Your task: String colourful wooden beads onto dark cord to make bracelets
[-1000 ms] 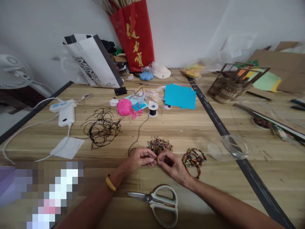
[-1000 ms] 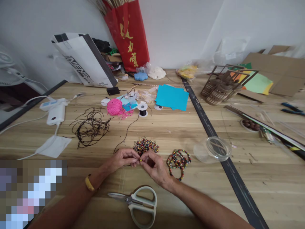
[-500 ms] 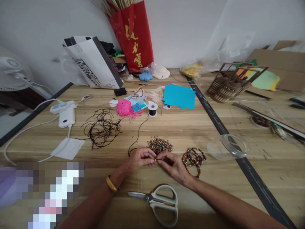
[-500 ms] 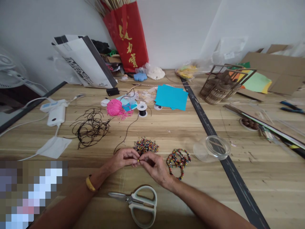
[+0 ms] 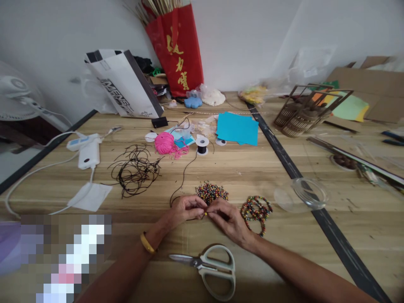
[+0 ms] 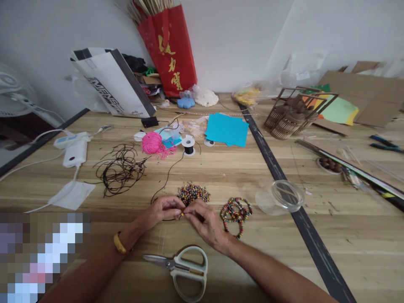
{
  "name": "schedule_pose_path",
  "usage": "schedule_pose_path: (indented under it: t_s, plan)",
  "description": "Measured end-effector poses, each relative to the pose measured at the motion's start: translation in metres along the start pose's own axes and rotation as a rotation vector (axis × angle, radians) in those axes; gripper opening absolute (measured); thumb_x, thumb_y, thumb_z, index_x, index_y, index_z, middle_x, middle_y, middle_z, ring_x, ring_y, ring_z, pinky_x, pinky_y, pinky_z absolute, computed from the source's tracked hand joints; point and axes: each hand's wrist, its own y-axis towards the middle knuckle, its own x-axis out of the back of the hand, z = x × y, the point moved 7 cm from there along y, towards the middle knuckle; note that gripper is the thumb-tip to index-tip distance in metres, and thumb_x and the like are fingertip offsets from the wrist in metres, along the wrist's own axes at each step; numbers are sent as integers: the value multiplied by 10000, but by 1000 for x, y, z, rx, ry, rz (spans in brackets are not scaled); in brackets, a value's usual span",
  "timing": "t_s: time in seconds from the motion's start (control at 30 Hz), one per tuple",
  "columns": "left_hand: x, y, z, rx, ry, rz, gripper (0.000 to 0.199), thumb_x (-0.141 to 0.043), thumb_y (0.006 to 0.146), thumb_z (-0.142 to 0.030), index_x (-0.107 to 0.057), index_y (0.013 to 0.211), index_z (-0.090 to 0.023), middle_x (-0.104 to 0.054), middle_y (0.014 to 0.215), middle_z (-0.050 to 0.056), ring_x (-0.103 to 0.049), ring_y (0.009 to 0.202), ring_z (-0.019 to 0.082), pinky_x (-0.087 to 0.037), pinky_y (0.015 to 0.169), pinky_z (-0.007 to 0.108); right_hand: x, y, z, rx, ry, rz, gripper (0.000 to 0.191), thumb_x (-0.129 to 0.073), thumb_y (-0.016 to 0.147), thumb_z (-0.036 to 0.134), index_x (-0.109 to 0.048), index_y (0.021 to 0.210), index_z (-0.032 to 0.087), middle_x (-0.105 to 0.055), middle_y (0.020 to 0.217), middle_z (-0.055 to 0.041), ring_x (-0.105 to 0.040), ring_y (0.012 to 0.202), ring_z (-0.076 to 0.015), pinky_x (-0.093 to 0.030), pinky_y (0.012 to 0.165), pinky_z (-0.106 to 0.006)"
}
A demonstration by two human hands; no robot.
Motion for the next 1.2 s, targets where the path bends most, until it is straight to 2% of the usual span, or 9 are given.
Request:
schedule_pose_path:
  t_s: [0.2,0.33,0.43,0.57,0.7,0.8,1.0,1.2]
  plan:
    - [2,-2,-6,-75,47,-23,269,-680,761,-348,-692,881,-107,-665,760,40,-572,661,111,-455,637,212,0,-3,21,151,-65,34,148,-503,935,205,-646,970,197,-606,912,-74,-587,849,-158,-497,739,-276]
    - [0,-2,0,-48,39,-9,278,-689,750,-359,-676,876,-112,-636,697,18,-543,599,94,-433,586,202,0,-3,20,157,-81,27,144,-502,929,177,-633,987,197,-595,916,-73,-587,842,-155,-500,734,-273]
    - [-5,-2,6,-8,36,36,308,-746,690,-338,-649,871,-109,-635,698,17,-537,604,91,-418,576,195,-1,-4,16,149,-78,21,132,-511,923,173,-627,983,197,-591,911,-73,-586,840,-157,-499,731,-274]
    - [-7,-1,0,-71,69,64,318,-756,672,-288,-629,903,-110,-630,705,17,-545,643,98,-425,620,203,-1,-4,11,120,-56,6,119,-514,921,179,-614,980,203,-586,900,-64,-582,828,-156,-494,717,-273]
    - [-1,-7,-15,-168,246,23,261,-650,754,-279,-651,961,-119,-662,880,67,-554,684,113,-416,615,205,1,-3,9,98,-51,-26,100,-518,911,163,-604,950,198,-574,885,-59,-571,810,-156,-481,709,-277]
    - [1,-11,-24,-228,288,-15,268,-603,779,-297,-653,985,-132,-662,996,84,-574,753,140,-426,637,218,0,-3,11,111,-60,-25,97,-523,904,153,-606,931,194,-576,886,-63,-571,829,-161,-477,726,-284]
    - [-11,-8,-11,-108,142,38,342,-685,744,-308,-586,1018,-129,-656,812,40,-577,698,121,-443,650,230,0,-3,13,120,-57,-15,113,-510,921,187,-615,962,197,-586,894,-67,-576,824,-157,-487,715,-276]
    - [-13,-3,1,-39,86,29,310,-755,672,-341,-587,800,-114,-624,625,9,-567,570,100,-433,570,213,-1,-3,12,120,-58,-6,110,-520,922,204,-626,951,200,-592,871,-64,-577,814,-157,-489,705,-275]
